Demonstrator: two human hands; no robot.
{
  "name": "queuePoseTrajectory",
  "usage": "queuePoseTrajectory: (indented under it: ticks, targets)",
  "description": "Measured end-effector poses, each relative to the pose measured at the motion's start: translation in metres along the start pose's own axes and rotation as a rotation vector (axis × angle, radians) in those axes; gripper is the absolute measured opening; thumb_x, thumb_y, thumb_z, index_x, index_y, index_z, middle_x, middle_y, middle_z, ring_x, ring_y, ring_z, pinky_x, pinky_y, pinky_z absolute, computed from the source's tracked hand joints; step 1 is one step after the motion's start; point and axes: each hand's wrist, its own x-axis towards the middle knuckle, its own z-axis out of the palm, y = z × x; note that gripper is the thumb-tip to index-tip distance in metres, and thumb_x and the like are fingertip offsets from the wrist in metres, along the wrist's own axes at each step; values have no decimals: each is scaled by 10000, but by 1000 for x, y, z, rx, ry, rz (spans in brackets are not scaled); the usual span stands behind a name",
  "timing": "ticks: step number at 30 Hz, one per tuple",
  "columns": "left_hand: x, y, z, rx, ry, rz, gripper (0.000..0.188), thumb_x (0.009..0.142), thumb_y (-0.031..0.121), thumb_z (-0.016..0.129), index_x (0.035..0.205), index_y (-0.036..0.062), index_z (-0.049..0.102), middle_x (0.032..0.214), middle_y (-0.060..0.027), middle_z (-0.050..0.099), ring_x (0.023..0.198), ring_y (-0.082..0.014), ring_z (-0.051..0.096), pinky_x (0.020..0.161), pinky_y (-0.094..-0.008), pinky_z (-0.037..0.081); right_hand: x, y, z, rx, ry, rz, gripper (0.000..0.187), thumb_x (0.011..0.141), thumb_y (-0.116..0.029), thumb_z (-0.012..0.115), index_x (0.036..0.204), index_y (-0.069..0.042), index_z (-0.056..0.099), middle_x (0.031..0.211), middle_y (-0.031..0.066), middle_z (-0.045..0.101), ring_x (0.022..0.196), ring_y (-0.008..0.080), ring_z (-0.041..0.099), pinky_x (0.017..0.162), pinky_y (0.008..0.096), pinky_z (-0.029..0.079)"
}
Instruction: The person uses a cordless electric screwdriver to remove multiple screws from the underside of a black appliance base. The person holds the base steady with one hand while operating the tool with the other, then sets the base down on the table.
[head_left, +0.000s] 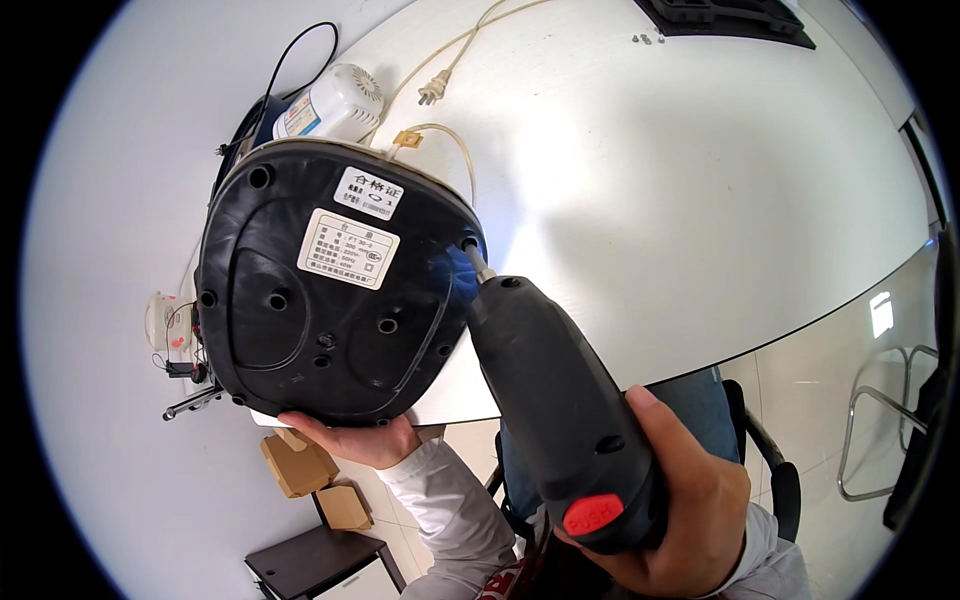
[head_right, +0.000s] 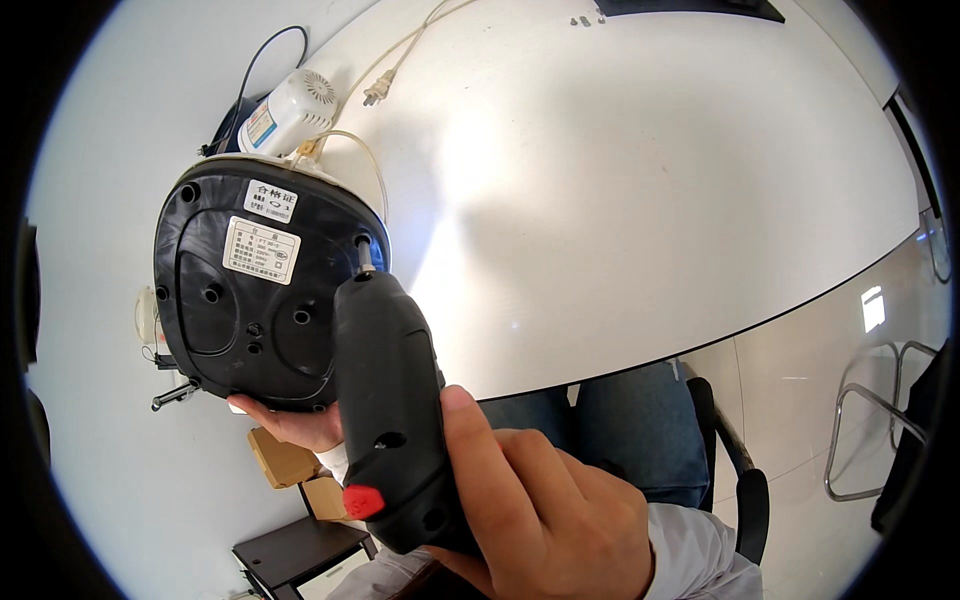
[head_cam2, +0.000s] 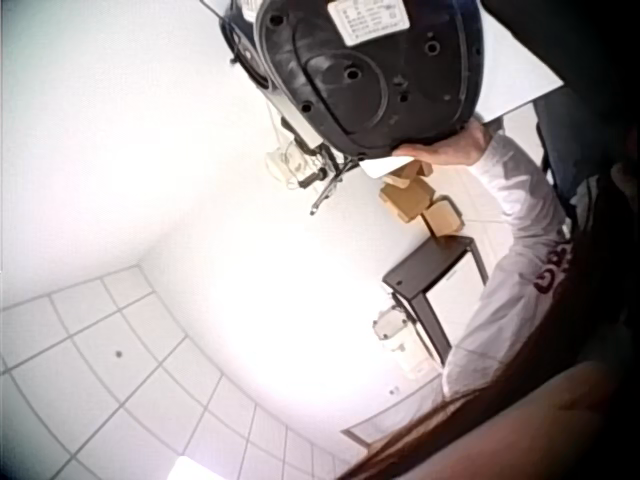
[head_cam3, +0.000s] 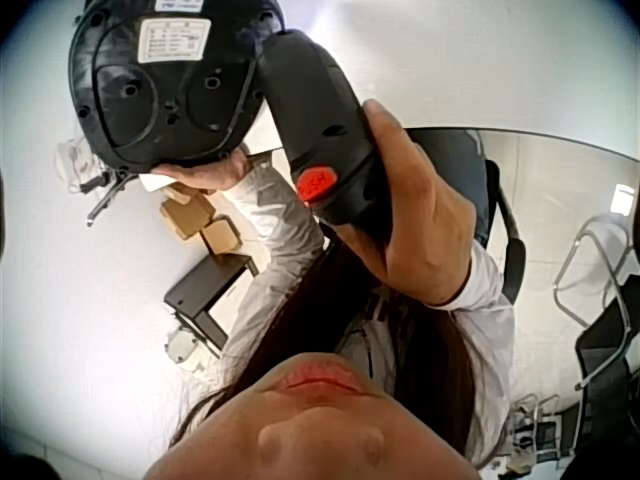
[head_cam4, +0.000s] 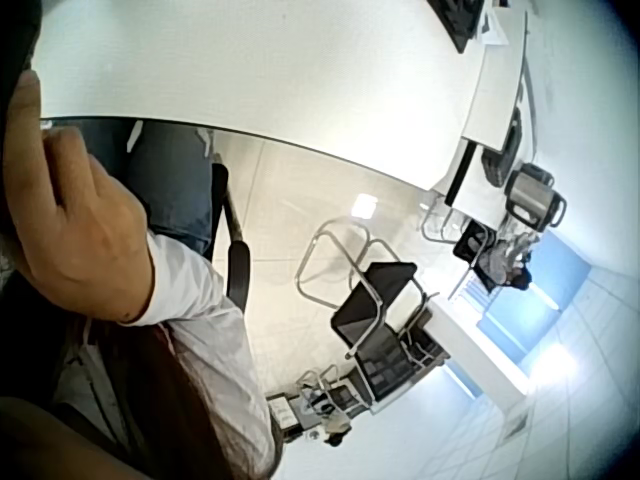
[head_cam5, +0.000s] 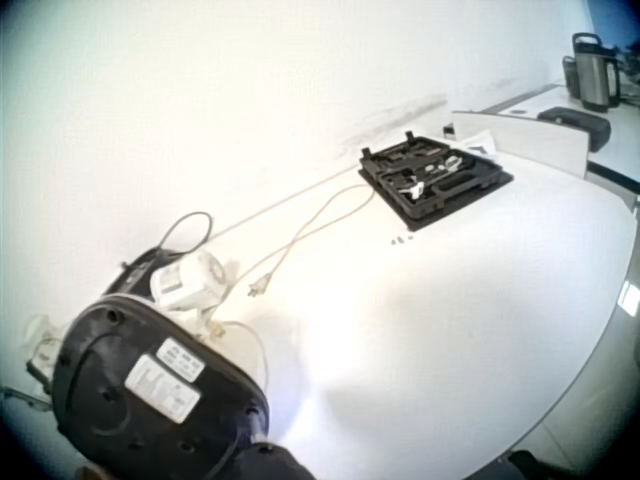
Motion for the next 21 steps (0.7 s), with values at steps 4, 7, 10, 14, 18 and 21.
queuePoseTrajectory:
  ticks: [4, 7, 10, 14, 18, 21]
  targets:
    - [-1, 0, 3, 16, 20, 23, 624, 892, 543, 489, 1366, 152, 382, 1371, -85, 425, 1173, -306, 515, 954, -462, 490, -7, 4, 4, 11, -2, 28, 746, 757, -180, 741, 1329, 84, 340, 1213, 285, 523, 939, 400, 627, 763, 354, 525]
    - [-1, 0, 4, 18, 16, 27, 628, 889, 546, 492, 1366, 153, 382, 1369, -85, 426, 1170, -307, 518, 949, -461, 494, -15, 15, 13, -13, 21, -12, 756, 749, -170, 745, 1330, 86, 336, 1215, 288, 520, 951, 404, 623, 771, 357, 523]
    - [-1, 0, 4, 9, 11, 19, 630, 887, 548, 493, 1366, 154, 383, 1368, -84, 427, 1168, -307, 520, 946, -459, 498, -19, 20, 17, -13, 54, -52, 761, 743, -164, 748, 1330, 87, 334, 1220, 290, 516, 962, 406, 619, 779, 359, 521]
    - [-1, 0, 3, 32, 24, 23, 630, 885, 550, 495, 1362, 153, 388, 1366, -83, 429, 1167, -307, 520, 947, -459, 498, -17, 20, 16, -1, 53, -53, 757, 746, -165, 745, 1331, 85, 335, 1225, 289, 513, 961, 403, 620, 779, 359, 521]
    - [0, 0, 2, 27, 34, 21, 623, 888, 545, 492, 1360, 151, 391, 1368, -85, 428, 1170, -306, 519, 949, -460, 495, -9, 9, 6, 32, 38, -28, 750, 754, -176, 741, 1334, 77, 338, 1227, 283, 515, 954, 398, 623, 772, 358, 522]
    - [0, 0, 0, -3, 4, 9, 615, 895, 539, 484, 1362, 149, 390, 1371, -87, 426, 1172, -306, 517, 951, -459, 494, -19, 20, 15, 13, 54, -37, 746, 761, -190, 737, 1335, 72, 340, 1226, 280, 518, 946, 395, 626, 767, 357, 523]
